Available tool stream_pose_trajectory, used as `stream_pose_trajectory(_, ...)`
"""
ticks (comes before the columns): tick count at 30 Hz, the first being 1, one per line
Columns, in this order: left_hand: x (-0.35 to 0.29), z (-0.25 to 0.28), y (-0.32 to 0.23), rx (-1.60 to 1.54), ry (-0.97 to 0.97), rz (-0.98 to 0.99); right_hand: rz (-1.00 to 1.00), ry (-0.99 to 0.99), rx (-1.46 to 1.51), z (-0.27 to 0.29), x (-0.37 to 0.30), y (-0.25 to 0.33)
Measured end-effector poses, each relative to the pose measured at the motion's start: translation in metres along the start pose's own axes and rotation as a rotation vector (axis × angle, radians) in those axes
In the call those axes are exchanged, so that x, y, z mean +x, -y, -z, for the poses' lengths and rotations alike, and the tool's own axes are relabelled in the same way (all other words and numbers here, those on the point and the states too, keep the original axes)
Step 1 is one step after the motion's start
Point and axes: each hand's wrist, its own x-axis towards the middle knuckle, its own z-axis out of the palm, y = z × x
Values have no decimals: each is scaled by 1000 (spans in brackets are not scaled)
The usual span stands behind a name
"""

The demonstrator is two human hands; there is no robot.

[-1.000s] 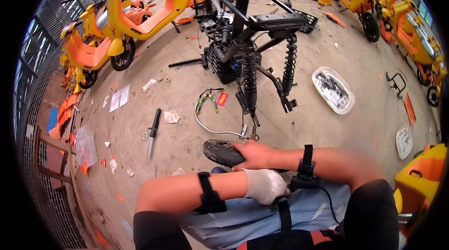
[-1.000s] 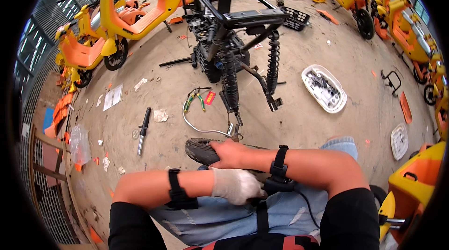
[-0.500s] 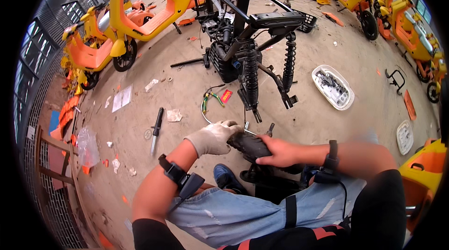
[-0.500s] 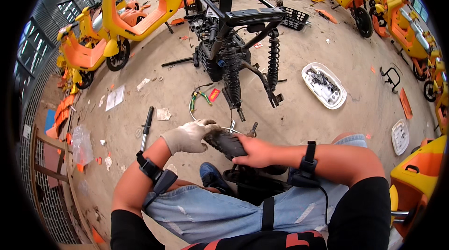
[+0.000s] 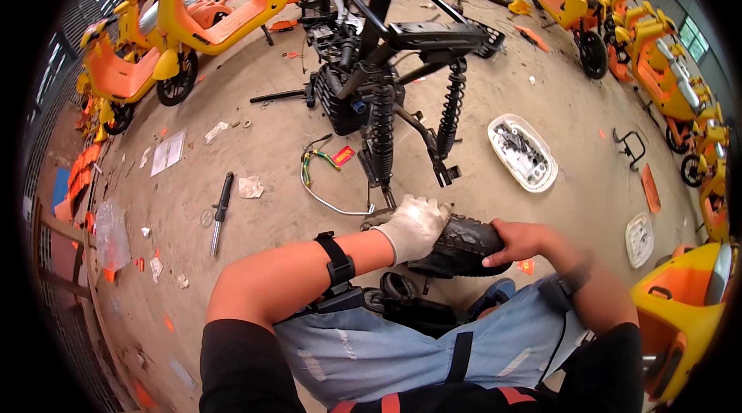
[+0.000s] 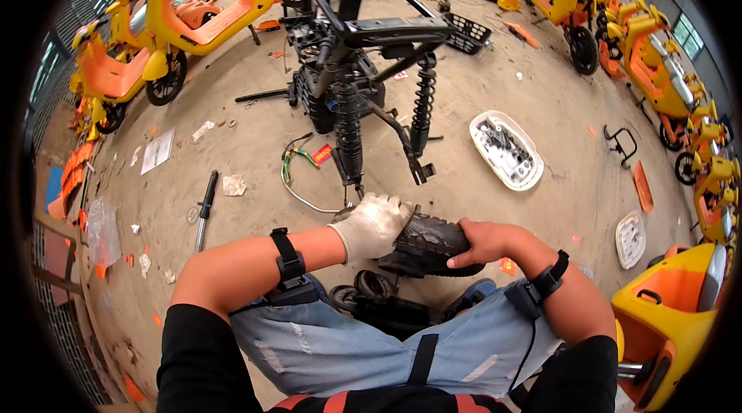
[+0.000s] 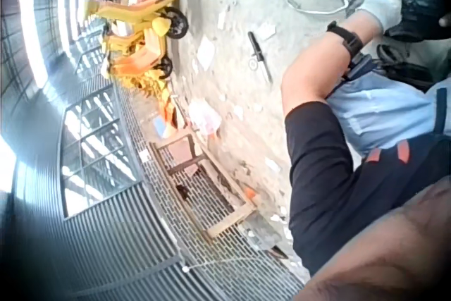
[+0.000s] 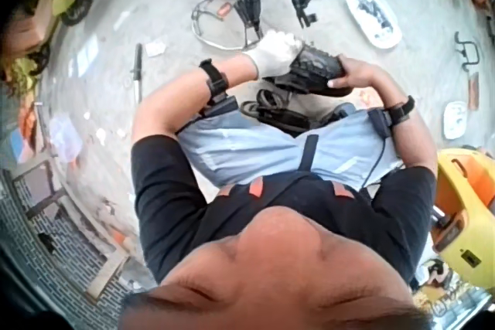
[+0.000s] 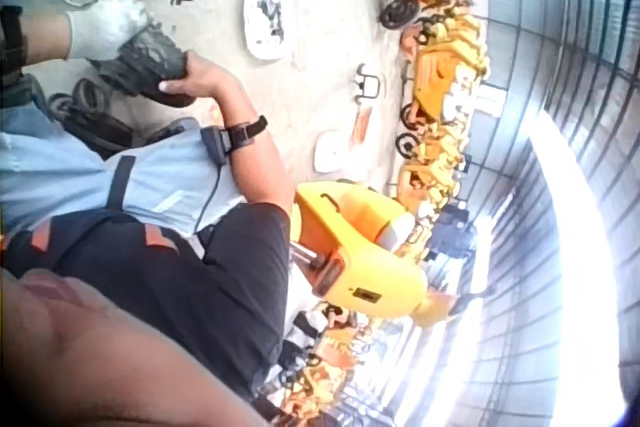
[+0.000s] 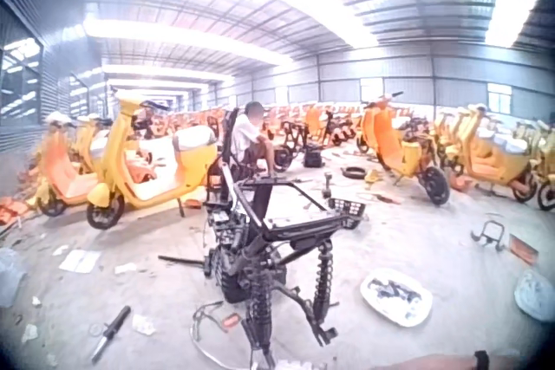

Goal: The person sits on the floor of a workshop and assembles a rear wheel onto a yellow electric scooter frame. They mount the tire onto the hub, align the axle, and secure the wheel to the scooter's rear suspension using bolts and a wrench.

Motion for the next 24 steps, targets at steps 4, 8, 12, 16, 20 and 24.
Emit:
stream_pose_trajectory(4, 19, -6, -25, 7, -27, -57, -101, 98, -78, 11, -11, -13)
stream_pose_trajectory(8, 31, -5, -37, -23, -77, -138, 170, -112, 81, 10, -18, -18)
stream_pose_trajectory(12, 37, -9, -47, -44, -122, -240, 281, -90, 121, 7, -6, -2)
stream_pose_trajectory(16, 37, -5, -55, -92, -150, -299, 211, -22, 126, 1, -9, -2)
stream_pose_trajectory(20, 37, 0, -49, -111, -119, -290, 168, -38, 153, 4, -18, 3)
stream_pose_trajectory(24, 35, 2, -41, -84, -126, -305, 150, -35, 123, 0, -14, -8)
